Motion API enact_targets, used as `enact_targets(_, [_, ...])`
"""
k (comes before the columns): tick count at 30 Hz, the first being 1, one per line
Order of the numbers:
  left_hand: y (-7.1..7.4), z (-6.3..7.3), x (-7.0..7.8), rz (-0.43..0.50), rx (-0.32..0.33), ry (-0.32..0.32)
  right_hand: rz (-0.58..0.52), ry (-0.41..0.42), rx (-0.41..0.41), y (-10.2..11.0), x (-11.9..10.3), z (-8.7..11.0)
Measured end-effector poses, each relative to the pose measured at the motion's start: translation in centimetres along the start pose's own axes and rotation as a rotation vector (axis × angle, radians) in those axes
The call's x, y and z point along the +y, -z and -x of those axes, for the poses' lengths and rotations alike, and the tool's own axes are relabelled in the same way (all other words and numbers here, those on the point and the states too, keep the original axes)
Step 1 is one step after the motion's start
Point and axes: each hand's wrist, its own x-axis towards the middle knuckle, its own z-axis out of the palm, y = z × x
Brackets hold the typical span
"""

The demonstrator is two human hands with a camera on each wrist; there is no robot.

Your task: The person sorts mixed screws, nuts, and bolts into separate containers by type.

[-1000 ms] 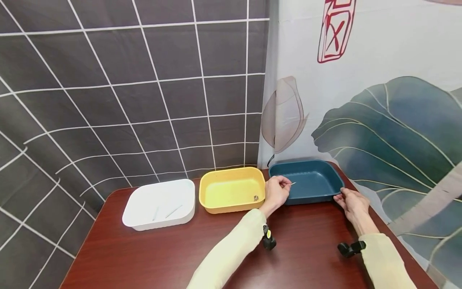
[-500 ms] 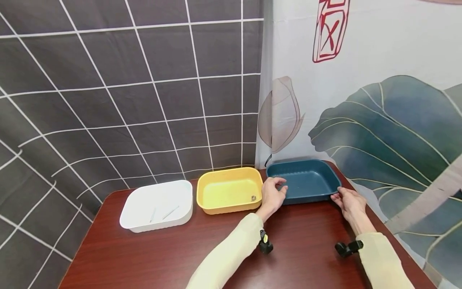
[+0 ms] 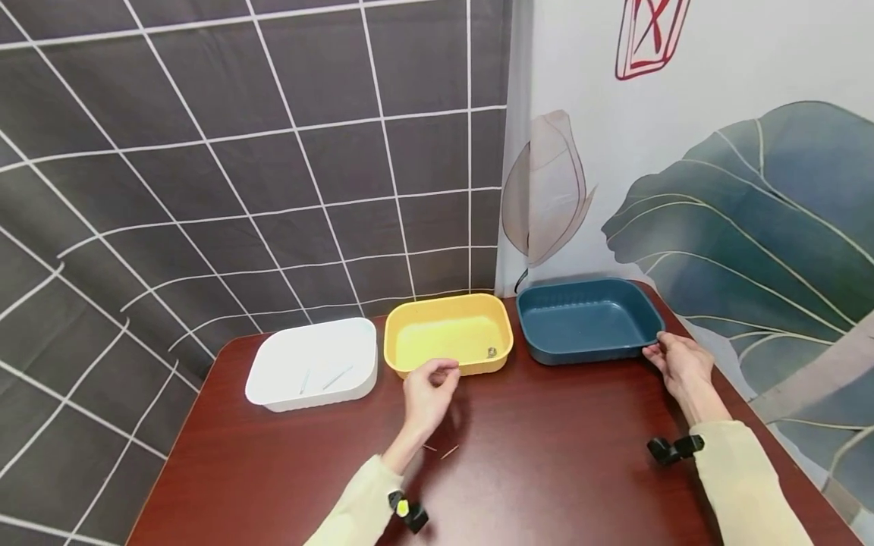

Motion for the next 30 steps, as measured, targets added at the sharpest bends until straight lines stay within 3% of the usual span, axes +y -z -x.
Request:
enact_targets(3, [2.0, 1.3, -1.0, -0.059, -0.006, 0.017, -0.01, 0.005, -0.012, 0.0, -0.4, 0.1])
enact_targets(7, [3.5, 2.8, -2.2, -0.082, -0.044, 0.021, -0.01, 0.006, -0.022, -0.1, -0.5, 0.2])
enact_targets(17, [6.7, 4.3, -4.7, -0.081, -0.187, 0.05, -0.008, -0.022, 0.004, -0.1, -0.2, 0.0])
enact_targets(23, [7.8, 4.8, -5.6, -0.092, -0.275, 0.015, -0.012, -0.036, 0.015, -0.2, -0.3, 0.2])
enact_targets(30, [8.3, 5.4, -6.3, -0.107, -0.356, -0.08, 0.0, -0.041, 0.01, -0.1, -0.1, 0.2])
